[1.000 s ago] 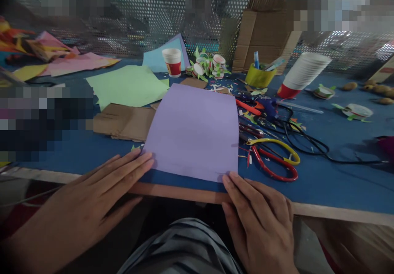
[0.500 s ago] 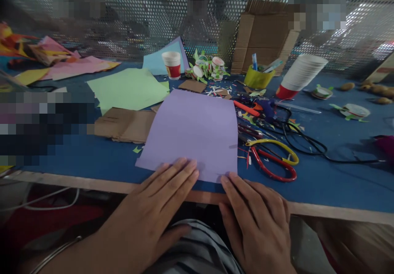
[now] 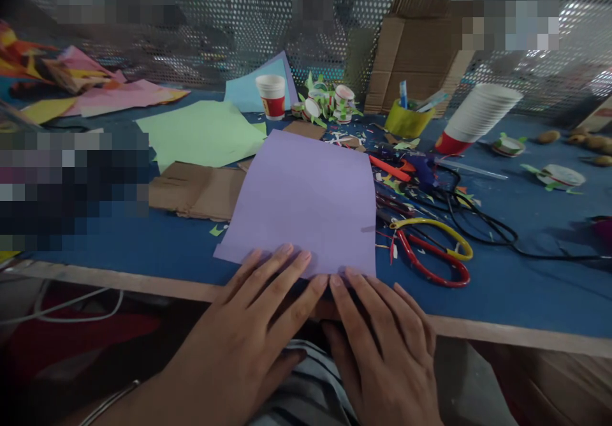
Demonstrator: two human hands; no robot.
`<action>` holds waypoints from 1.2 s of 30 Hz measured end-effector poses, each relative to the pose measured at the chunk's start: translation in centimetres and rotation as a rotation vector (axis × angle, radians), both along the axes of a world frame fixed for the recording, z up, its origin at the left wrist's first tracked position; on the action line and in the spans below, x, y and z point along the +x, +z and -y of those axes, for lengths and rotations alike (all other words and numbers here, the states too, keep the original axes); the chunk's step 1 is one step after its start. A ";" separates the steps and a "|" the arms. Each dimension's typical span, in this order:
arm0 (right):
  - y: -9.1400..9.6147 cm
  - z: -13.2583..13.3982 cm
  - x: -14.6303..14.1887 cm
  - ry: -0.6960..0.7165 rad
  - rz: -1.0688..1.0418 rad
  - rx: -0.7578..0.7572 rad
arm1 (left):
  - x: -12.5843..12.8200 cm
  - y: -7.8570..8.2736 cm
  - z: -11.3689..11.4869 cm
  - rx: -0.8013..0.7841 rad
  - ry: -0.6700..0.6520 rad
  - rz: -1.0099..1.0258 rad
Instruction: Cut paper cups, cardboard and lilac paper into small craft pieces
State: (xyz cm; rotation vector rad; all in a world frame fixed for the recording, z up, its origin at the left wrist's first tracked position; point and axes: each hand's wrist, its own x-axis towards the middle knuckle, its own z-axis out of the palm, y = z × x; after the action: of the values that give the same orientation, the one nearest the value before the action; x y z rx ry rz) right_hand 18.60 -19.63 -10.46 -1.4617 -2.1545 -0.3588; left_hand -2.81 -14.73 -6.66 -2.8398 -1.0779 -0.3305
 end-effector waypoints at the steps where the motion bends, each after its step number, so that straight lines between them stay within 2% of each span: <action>1: -0.1 0.1 0.0 -0.008 0.002 0.002 | 0.2 -0.1 0.1 0.010 0.015 0.015; 6: 0.0 0.1 -0.1 -0.028 -0.003 0.005 | 0.7 -0.4 0.5 0.046 0.051 0.063; 11: 0.1 0.0 -0.3 -0.053 -0.038 0.012 | -0.1 -0.5 0.2 0.045 0.029 0.016; 14: 0.1 0.1 -0.5 -0.082 -0.041 0.027 | -1.4 -0.4 -0.4 0.067 0.043 -0.013; 21: 0.1 -0.2 -0.9 -0.074 -0.061 0.057 | -6.3 0.2 -0.9 0.105 0.190 -0.085; 26: -0.1 -0.2 -0.8 -0.076 -0.082 0.063 | -7.2 0.4 -0.4 0.103 0.208 -0.087; 29: 0.2 -0.2 -0.5 -0.050 -0.089 0.032 | -7.4 0.9 -0.7 0.040 0.206 -0.013; 31: 0.6 -0.3 -0.2 -0.030 -0.116 0.024 | -7.7 1.5 -1.3 -0.056 0.223 0.086; 36: 1.5 -0.6 0.3 0.016 -0.203 0.029 | -7.9 3.1 -3.8 -0.277 0.443 0.420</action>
State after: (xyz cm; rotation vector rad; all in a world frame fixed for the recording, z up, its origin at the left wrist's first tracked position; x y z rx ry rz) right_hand 18.89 -19.01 -8.91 -1.4007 -1.9904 -0.2246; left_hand -10.71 -10.95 -3.55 -2.6988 -1.9229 -0.8127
